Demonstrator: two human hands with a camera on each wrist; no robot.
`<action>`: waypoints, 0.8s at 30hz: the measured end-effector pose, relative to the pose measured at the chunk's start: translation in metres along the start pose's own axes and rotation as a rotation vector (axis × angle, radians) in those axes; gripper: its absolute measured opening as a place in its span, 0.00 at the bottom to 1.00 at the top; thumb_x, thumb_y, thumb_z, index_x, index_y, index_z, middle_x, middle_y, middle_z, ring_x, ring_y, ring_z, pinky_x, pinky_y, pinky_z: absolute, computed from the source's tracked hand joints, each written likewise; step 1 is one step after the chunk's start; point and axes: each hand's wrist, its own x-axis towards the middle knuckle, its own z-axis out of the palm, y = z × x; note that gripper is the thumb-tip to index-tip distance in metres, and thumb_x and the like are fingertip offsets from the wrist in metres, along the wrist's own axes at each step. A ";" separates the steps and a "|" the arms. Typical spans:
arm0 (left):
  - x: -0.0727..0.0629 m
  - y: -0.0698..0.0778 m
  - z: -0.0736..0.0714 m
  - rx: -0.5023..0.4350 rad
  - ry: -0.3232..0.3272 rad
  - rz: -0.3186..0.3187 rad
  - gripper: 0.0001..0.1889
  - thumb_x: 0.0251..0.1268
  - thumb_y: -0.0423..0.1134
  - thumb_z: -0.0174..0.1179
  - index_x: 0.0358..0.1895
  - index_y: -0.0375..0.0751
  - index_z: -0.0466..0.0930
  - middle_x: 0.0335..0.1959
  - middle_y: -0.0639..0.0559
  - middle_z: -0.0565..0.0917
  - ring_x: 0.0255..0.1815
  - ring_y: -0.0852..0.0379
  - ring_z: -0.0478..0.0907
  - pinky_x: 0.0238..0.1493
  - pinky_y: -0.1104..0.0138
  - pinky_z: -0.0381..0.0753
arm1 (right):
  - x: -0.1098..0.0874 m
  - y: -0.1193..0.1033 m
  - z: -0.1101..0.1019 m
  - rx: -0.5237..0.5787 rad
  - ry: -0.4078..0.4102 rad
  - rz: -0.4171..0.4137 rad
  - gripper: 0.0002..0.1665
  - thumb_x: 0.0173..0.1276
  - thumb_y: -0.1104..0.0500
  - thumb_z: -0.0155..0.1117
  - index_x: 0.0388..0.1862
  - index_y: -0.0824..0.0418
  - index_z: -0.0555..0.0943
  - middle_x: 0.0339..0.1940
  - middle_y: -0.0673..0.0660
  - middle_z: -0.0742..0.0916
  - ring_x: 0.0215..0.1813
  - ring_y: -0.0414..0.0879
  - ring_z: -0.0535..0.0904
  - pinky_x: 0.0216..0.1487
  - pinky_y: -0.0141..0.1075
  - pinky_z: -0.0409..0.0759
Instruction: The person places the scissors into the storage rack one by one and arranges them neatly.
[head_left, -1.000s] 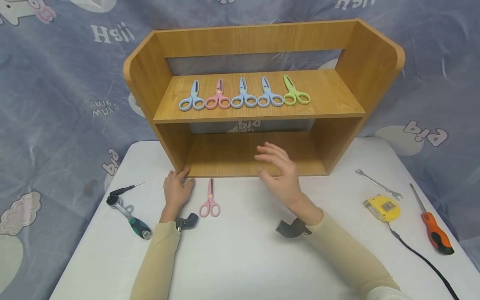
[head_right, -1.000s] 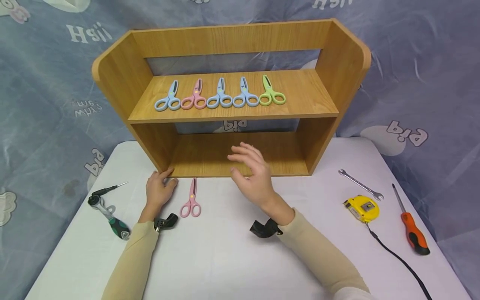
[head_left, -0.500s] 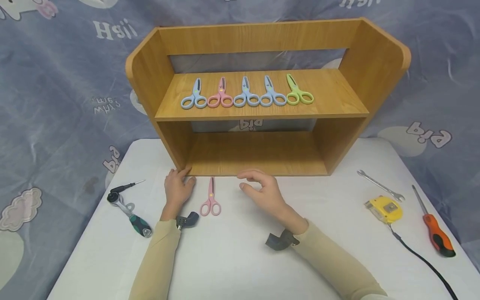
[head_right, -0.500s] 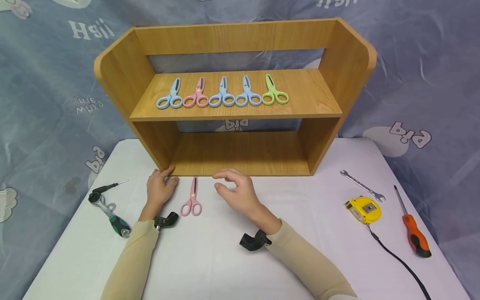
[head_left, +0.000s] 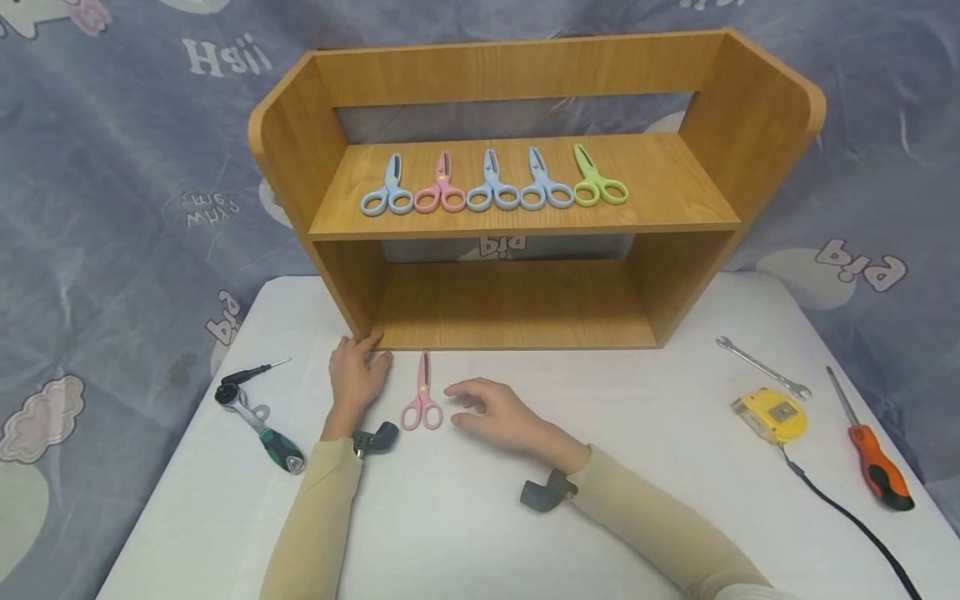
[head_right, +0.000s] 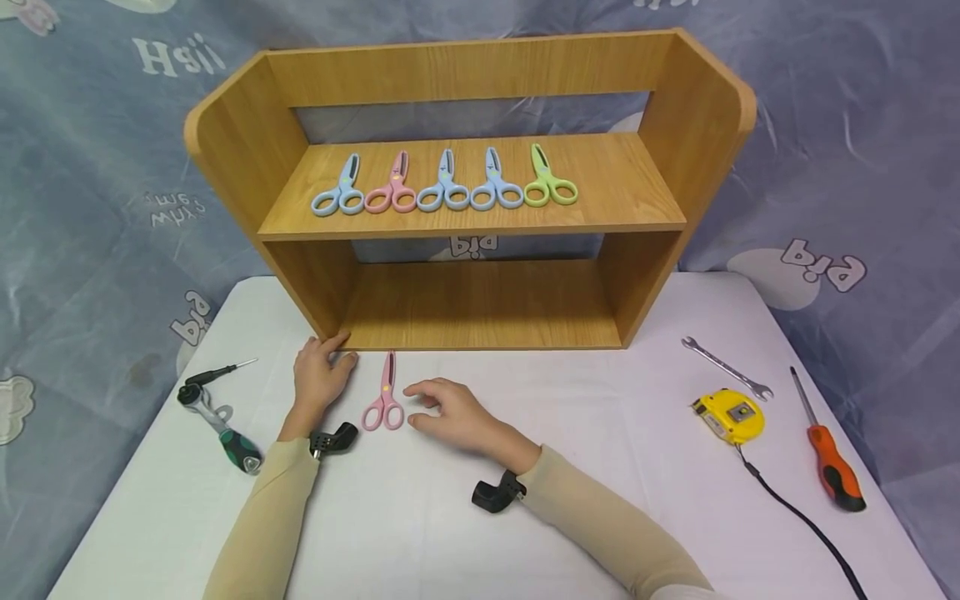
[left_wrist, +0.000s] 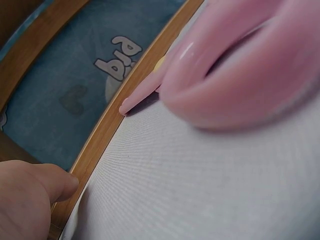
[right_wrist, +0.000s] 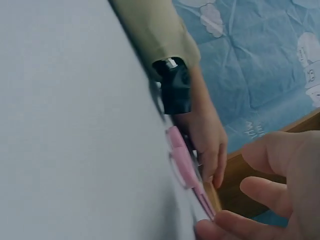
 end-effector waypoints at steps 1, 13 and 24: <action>0.000 0.000 0.000 0.000 0.000 0.001 0.25 0.66 0.40 0.59 0.66 0.38 0.78 0.68 0.30 0.76 0.79 0.26 0.56 0.79 0.34 0.47 | 0.000 0.001 0.001 -0.017 -0.004 0.001 0.23 0.68 0.60 0.66 0.61 0.63 0.81 0.60 0.60 0.87 0.59 0.55 0.84 0.63 0.46 0.82; 0.000 0.003 -0.003 0.005 -0.018 -0.006 0.26 0.66 0.40 0.59 0.67 0.38 0.78 0.69 0.30 0.75 0.79 0.26 0.57 0.79 0.35 0.48 | -0.001 0.006 0.008 -0.109 -0.018 -0.006 0.22 0.67 0.59 0.66 0.60 0.59 0.83 0.58 0.56 0.88 0.64 0.52 0.82 0.68 0.47 0.76; 0.000 0.003 -0.003 0.002 -0.017 -0.005 0.26 0.66 0.40 0.59 0.67 0.38 0.78 0.69 0.31 0.75 0.79 0.26 0.57 0.79 0.35 0.48 | -0.001 0.007 0.009 -0.116 -0.015 -0.022 0.21 0.67 0.59 0.66 0.58 0.60 0.84 0.57 0.56 0.89 0.62 0.52 0.83 0.67 0.46 0.77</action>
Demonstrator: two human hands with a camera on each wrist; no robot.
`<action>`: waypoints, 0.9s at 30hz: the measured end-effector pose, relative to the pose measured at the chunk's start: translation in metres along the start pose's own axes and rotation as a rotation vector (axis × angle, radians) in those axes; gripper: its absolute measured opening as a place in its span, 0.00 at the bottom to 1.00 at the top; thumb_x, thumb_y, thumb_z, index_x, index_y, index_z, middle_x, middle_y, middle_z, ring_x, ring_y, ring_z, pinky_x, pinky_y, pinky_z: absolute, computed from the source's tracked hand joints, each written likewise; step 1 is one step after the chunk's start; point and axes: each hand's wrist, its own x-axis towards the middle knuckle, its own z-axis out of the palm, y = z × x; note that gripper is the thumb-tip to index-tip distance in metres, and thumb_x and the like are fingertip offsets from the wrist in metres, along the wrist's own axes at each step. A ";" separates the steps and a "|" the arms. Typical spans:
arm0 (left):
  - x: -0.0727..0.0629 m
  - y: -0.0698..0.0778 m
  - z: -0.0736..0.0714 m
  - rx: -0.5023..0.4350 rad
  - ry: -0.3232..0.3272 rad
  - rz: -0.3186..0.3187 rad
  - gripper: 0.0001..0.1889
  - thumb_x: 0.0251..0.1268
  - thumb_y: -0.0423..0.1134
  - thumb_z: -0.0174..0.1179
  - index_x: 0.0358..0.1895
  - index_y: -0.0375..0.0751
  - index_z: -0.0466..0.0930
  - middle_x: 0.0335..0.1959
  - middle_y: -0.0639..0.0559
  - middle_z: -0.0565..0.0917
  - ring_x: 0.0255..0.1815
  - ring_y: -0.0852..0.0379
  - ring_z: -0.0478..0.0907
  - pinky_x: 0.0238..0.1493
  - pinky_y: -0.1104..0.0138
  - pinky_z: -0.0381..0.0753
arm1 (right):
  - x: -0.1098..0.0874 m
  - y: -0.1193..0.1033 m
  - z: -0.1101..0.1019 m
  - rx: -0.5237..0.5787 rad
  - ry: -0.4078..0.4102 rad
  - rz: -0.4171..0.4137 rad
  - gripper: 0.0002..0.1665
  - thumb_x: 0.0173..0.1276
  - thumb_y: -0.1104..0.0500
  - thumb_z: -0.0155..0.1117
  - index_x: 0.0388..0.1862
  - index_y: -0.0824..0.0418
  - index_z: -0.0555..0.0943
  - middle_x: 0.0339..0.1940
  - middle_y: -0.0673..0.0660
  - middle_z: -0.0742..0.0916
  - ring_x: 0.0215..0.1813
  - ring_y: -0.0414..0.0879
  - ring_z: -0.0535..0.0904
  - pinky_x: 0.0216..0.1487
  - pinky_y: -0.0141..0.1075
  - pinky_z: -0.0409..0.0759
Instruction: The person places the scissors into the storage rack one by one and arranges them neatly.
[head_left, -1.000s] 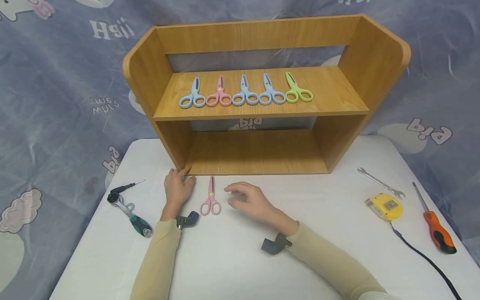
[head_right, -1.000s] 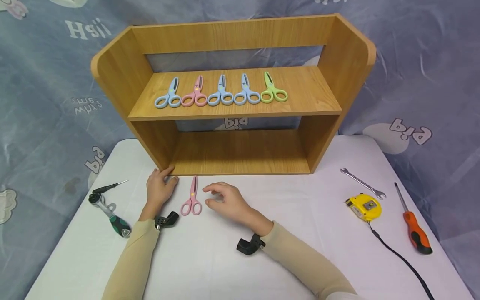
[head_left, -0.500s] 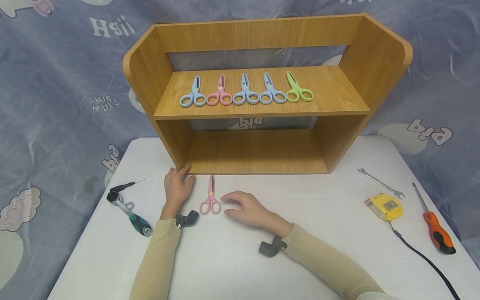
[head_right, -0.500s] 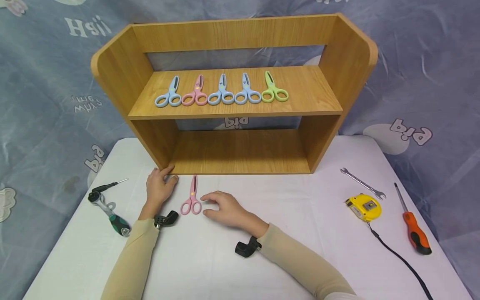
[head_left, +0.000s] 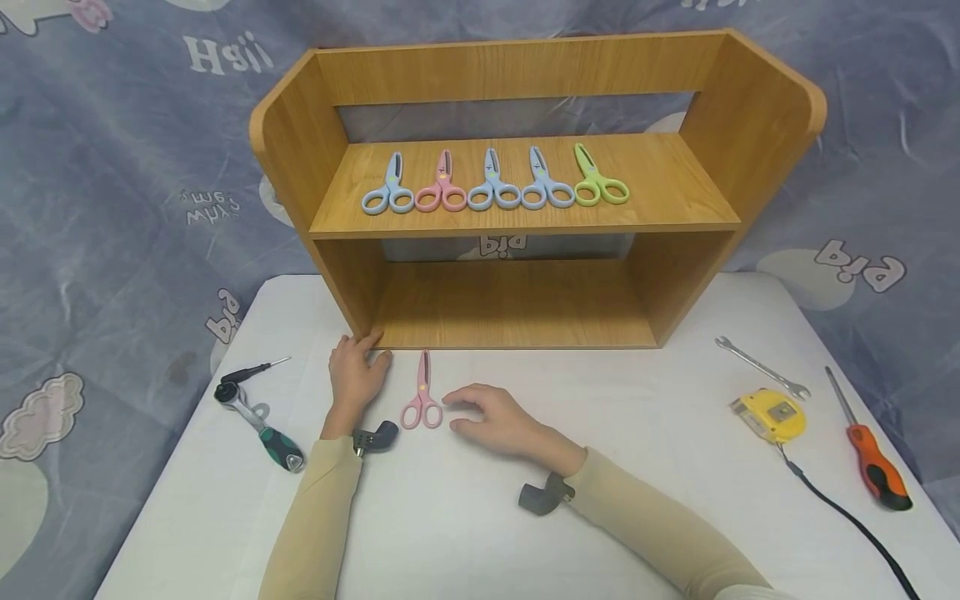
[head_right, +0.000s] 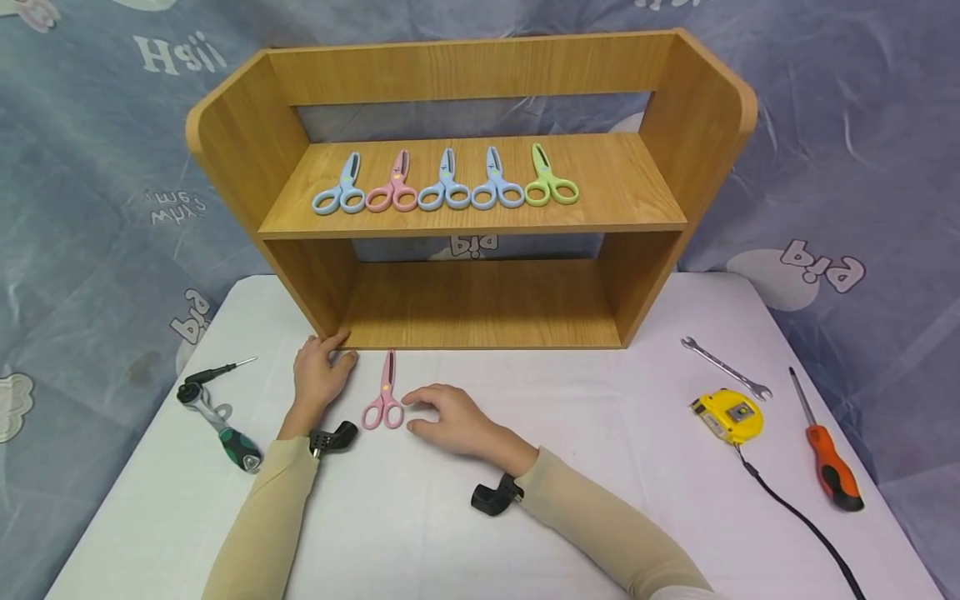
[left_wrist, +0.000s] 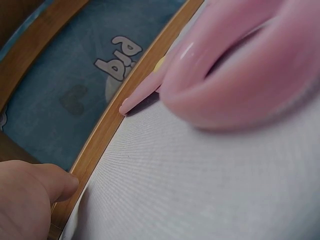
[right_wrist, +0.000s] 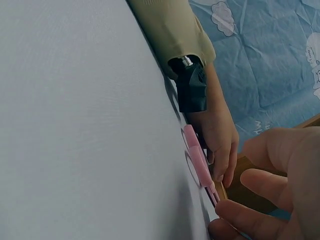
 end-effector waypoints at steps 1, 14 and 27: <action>0.000 0.000 0.000 0.000 0.001 0.000 0.26 0.66 0.40 0.59 0.67 0.38 0.78 0.69 0.31 0.75 0.79 0.26 0.57 0.79 0.35 0.48 | 0.000 0.000 0.000 -0.002 -0.002 -0.004 0.21 0.66 0.59 0.67 0.58 0.60 0.84 0.57 0.56 0.89 0.62 0.52 0.83 0.67 0.46 0.78; 0.000 0.000 0.002 0.003 0.014 0.002 0.25 0.66 0.40 0.59 0.66 0.37 0.78 0.69 0.31 0.75 0.79 0.26 0.57 0.79 0.34 0.48 | -0.003 -0.005 0.004 -0.009 -0.046 -0.037 0.21 0.66 0.60 0.67 0.58 0.60 0.84 0.56 0.55 0.89 0.62 0.50 0.83 0.68 0.45 0.77; 0.000 0.002 -0.001 0.006 -0.013 -0.012 0.26 0.67 0.40 0.58 0.67 0.37 0.77 0.70 0.30 0.74 0.80 0.27 0.56 0.79 0.34 0.46 | -0.003 -0.004 0.007 -0.025 -0.055 -0.055 0.20 0.67 0.59 0.67 0.58 0.59 0.84 0.57 0.54 0.89 0.63 0.50 0.82 0.69 0.44 0.76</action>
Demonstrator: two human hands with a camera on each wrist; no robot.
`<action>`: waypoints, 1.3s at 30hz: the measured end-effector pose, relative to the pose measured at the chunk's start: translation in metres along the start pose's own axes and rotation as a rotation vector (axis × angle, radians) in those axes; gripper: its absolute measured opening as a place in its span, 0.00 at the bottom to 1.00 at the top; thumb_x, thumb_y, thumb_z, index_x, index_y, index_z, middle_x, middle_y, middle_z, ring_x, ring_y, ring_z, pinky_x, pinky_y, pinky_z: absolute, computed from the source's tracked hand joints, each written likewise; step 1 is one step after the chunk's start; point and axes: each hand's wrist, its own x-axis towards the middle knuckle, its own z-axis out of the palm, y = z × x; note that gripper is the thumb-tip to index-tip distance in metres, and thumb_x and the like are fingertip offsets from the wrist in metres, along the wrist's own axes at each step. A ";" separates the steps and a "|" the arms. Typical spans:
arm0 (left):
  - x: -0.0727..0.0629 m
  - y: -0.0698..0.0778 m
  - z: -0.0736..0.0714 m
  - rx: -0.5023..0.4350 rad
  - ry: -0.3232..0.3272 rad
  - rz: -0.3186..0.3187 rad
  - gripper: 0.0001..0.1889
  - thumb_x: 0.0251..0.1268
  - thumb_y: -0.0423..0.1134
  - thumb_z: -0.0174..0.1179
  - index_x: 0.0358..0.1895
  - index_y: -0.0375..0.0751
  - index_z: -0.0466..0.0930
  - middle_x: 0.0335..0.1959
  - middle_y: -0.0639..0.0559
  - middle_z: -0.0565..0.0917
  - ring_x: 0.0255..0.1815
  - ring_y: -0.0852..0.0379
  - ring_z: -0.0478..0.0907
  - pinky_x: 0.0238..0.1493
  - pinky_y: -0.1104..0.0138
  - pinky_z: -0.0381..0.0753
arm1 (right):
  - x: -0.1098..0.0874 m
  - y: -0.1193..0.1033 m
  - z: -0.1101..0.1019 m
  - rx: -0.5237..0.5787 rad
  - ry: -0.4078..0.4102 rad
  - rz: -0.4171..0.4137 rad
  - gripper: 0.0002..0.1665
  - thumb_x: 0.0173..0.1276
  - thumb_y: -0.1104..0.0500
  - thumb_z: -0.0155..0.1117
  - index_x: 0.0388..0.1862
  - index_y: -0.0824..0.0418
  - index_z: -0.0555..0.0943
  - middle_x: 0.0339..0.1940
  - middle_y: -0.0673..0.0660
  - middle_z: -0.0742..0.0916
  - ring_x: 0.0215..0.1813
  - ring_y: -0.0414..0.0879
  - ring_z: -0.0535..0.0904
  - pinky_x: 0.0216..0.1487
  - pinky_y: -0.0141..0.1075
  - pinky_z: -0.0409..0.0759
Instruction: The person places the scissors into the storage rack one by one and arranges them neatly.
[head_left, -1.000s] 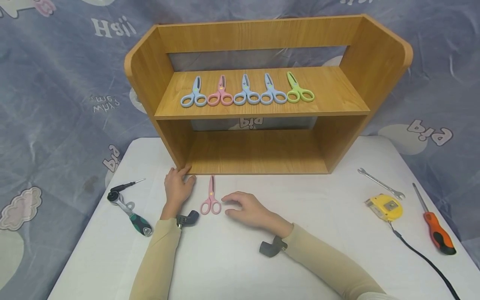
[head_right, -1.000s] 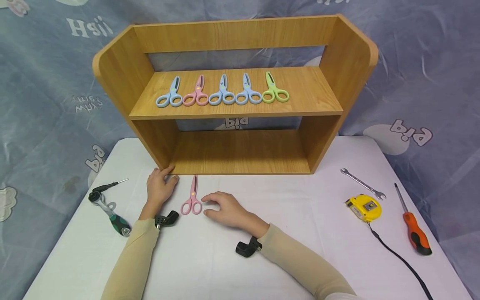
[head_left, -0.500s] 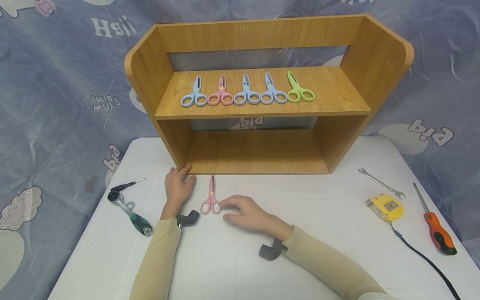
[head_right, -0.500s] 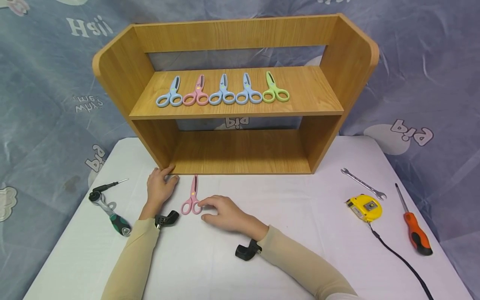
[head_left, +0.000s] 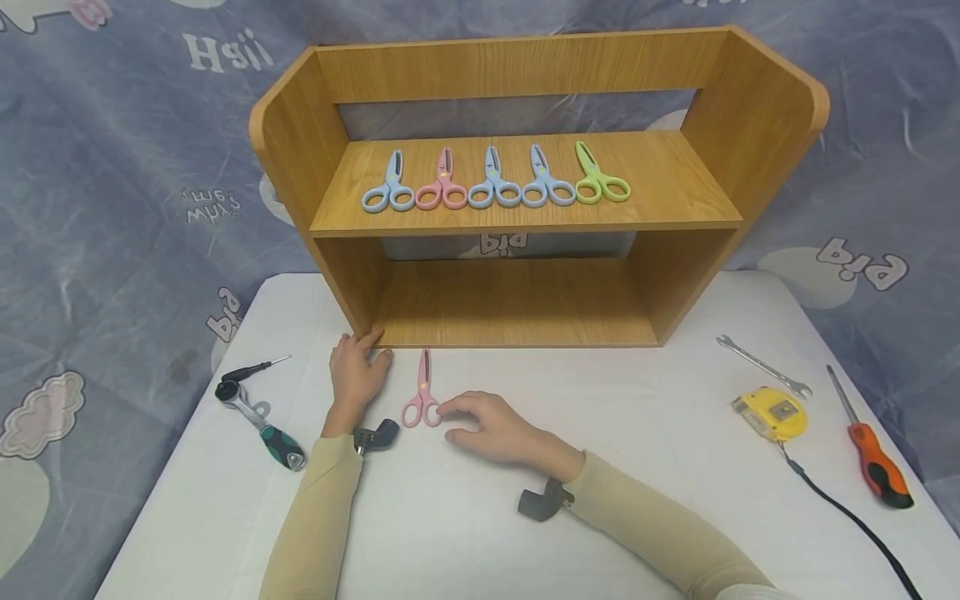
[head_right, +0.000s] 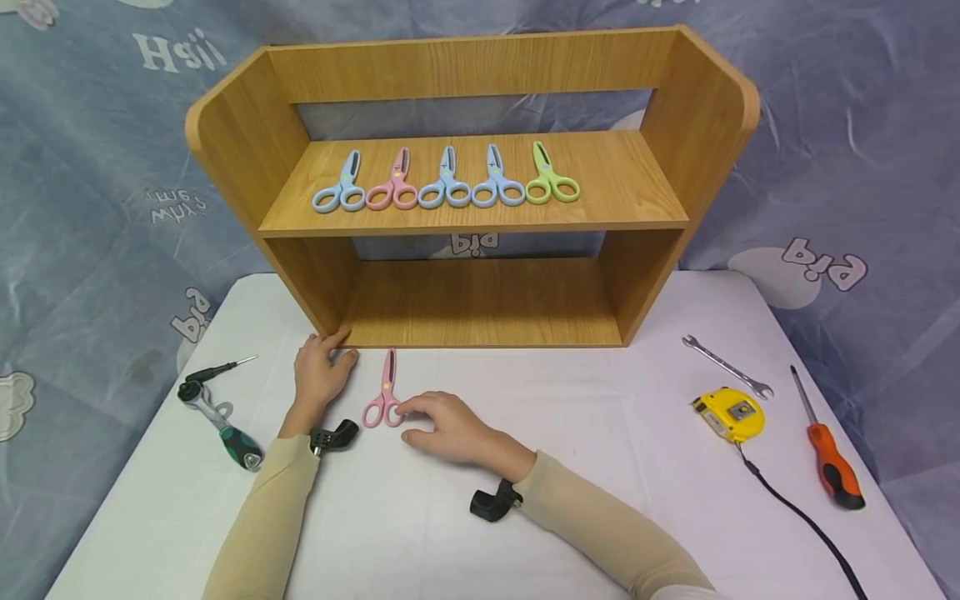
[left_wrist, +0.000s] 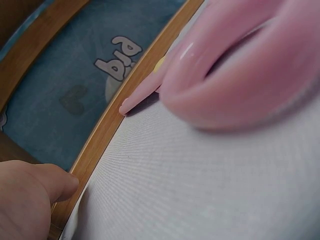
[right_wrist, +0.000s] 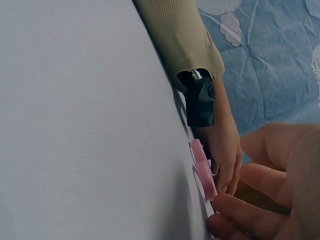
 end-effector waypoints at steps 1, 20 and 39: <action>0.000 0.000 0.000 0.002 -0.001 -0.001 0.26 0.67 0.40 0.58 0.67 0.37 0.78 0.70 0.30 0.74 0.80 0.27 0.56 0.79 0.34 0.47 | 0.000 0.000 0.000 0.000 0.003 0.000 0.20 0.67 0.59 0.67 0.58 0.59 0.84 0.57 0.54 0.89 0.63 0.50 0.83 0.69 0.44 0.76; 0.000 0.001 0.000 0.010 -0.004 -0.006 0.26 0.68 0.41 0.58 0.68 0.37 0.77 0.70 0.30 0.74 0.80 0.27 0.54 0.80 0.36 0.45 | 0.001 0.009 -0.010 0.025 0.045 0.037 0.20 0.67 0.58 0.66 0.59 0.59 0.84 0.55 0.54 0.89 0.58 0.49 0.84 0.60 0.41 0.81; 0.000 0.000 0.000 0.013 0.001 0.009 0.25 0.68 0.41 0.58 0.67 0.36 0.78 0.69 0.30 0.75 0.80 0.26 0.55 0.80 0.35 0.46 | 0.005 0.012 -0.012 -0.065 0.107 0.043 0.21 0.65 0.60 0.68 0.58 0.60 0.84 0.56 0.57 0.88 0.63 0.53 0.82 0.68 0.50 0.77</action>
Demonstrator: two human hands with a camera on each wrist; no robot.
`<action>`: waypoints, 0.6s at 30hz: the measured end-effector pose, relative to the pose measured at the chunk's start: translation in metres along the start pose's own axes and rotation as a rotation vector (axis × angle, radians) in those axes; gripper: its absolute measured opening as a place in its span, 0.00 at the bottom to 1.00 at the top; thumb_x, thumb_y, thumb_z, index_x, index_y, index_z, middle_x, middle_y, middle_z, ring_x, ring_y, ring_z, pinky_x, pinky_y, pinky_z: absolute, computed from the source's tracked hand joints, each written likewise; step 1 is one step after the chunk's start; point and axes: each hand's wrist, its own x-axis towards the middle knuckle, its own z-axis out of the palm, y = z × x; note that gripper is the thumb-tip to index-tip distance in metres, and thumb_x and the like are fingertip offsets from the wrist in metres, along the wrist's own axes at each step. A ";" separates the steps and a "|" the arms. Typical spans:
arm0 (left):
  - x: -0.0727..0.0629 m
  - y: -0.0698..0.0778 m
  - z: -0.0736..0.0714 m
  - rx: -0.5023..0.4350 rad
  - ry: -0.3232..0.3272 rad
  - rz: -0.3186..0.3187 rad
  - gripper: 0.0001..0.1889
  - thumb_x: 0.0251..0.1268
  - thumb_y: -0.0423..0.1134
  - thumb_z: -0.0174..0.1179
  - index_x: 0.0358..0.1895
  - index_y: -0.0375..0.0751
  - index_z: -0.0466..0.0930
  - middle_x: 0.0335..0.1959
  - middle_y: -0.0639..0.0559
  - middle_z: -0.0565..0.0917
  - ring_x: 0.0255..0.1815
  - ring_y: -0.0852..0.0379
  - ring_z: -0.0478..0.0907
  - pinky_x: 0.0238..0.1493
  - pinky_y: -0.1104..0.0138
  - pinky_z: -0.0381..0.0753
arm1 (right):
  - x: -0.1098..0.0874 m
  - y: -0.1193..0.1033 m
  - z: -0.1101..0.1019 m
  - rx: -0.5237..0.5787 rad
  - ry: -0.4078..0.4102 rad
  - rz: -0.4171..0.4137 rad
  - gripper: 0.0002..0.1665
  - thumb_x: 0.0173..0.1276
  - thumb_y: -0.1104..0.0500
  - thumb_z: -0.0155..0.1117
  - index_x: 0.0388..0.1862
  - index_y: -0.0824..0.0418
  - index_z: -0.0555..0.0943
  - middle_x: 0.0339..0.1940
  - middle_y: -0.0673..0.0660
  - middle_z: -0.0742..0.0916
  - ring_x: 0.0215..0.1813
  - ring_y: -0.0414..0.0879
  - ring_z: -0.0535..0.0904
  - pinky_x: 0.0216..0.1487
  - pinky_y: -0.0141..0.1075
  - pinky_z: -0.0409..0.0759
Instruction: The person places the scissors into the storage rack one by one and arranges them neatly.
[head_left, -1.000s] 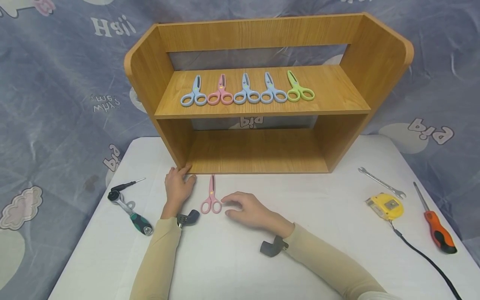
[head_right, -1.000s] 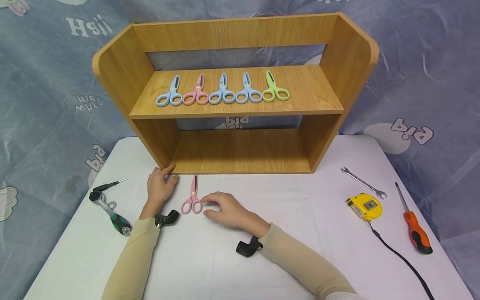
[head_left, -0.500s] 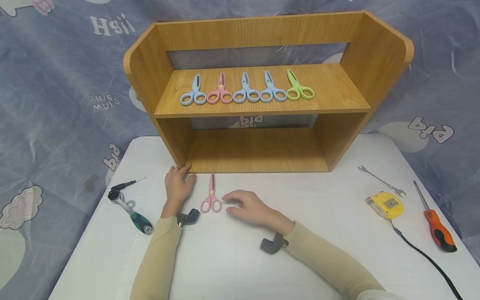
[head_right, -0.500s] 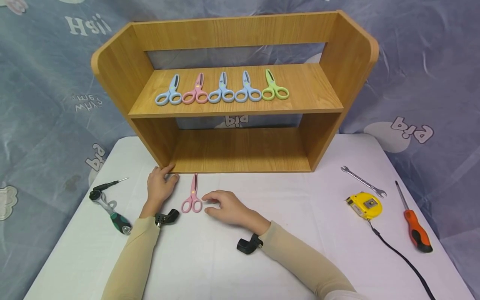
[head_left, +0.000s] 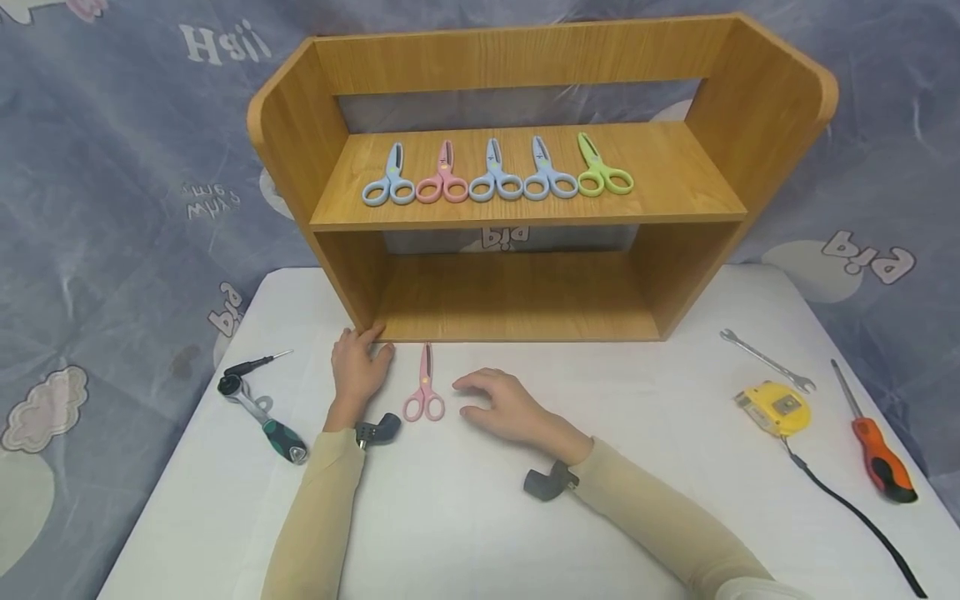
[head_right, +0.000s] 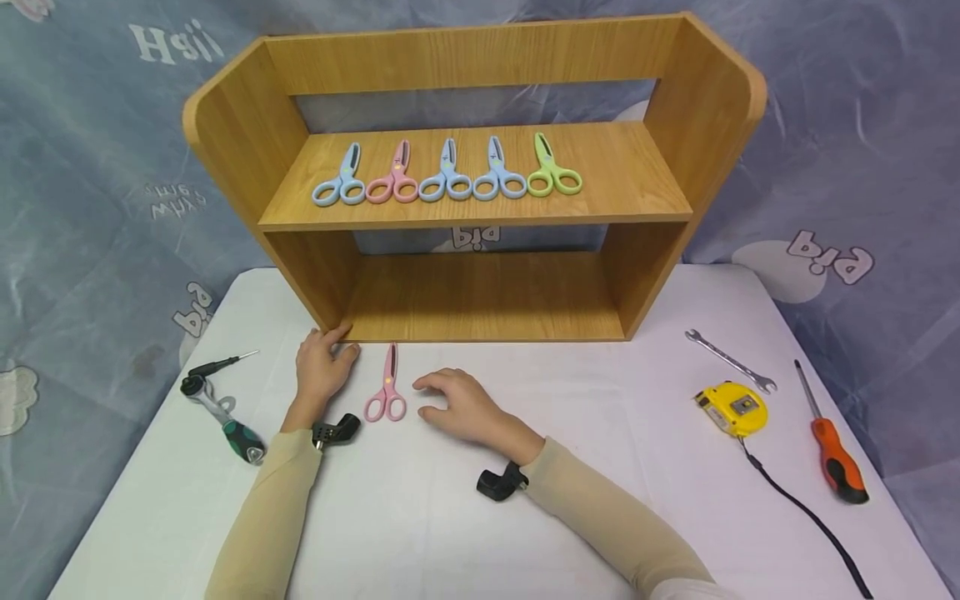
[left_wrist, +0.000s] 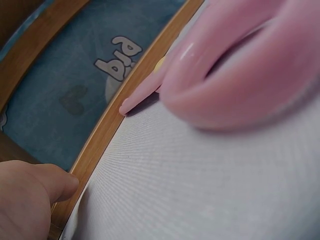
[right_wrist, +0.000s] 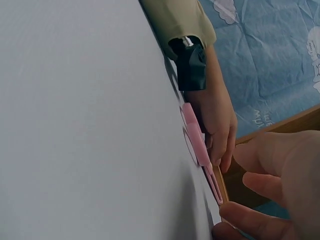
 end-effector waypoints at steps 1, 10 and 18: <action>-0.001 0.000 0.000 -0.002 0.002 0.001 0.25 0.68 0.41 0.58 0.67 0.36 0.78 0.69 0.30 0.75 0.80 0.27 0.56 0.80 0.35 0.46 | 0.000 -0.001 0.002 -0.005 -0.005 0.000 0.22 0.64 0.60 0.68 0.58 0.60 0.84 0.56 0.57 0.88 0.63 0.53 0.82 0.68 0.50 0.76; -0.001 -0.002 0.000 0.010 -0.002 0.009 0.26 0.66 0.40 0.59 0.67 0.37 0.78 0.68 0.29 0.76 0.79 0.27 0.58 0.78 0.34 0.48 | 0.007 -0.018 0.024 -0.142 -0.087 -0.060 0.21 0.66 0.55 0.67 0.57 0.55 0.86 0.54 0.53 0.89 0.60 0.51 0.81 0.63 0.43 0.76; 0.000 -0.002 0.002 -0.001 0.004 0.007 0.26 0.67 0.41 0.58 0.67 0.37 0.78 0.68 0.30 0.75 0.79 0.26 0.56 0.79 0.35 0.47 | 0.006 -0.022 0.027 -0.362 -0.105 -0.071 0.14 0.65 0.50 0.68 0.48 0.47 0.90 0.56 0.53 0.85 0.53 0.49 0.77 0.52 0.42 0.78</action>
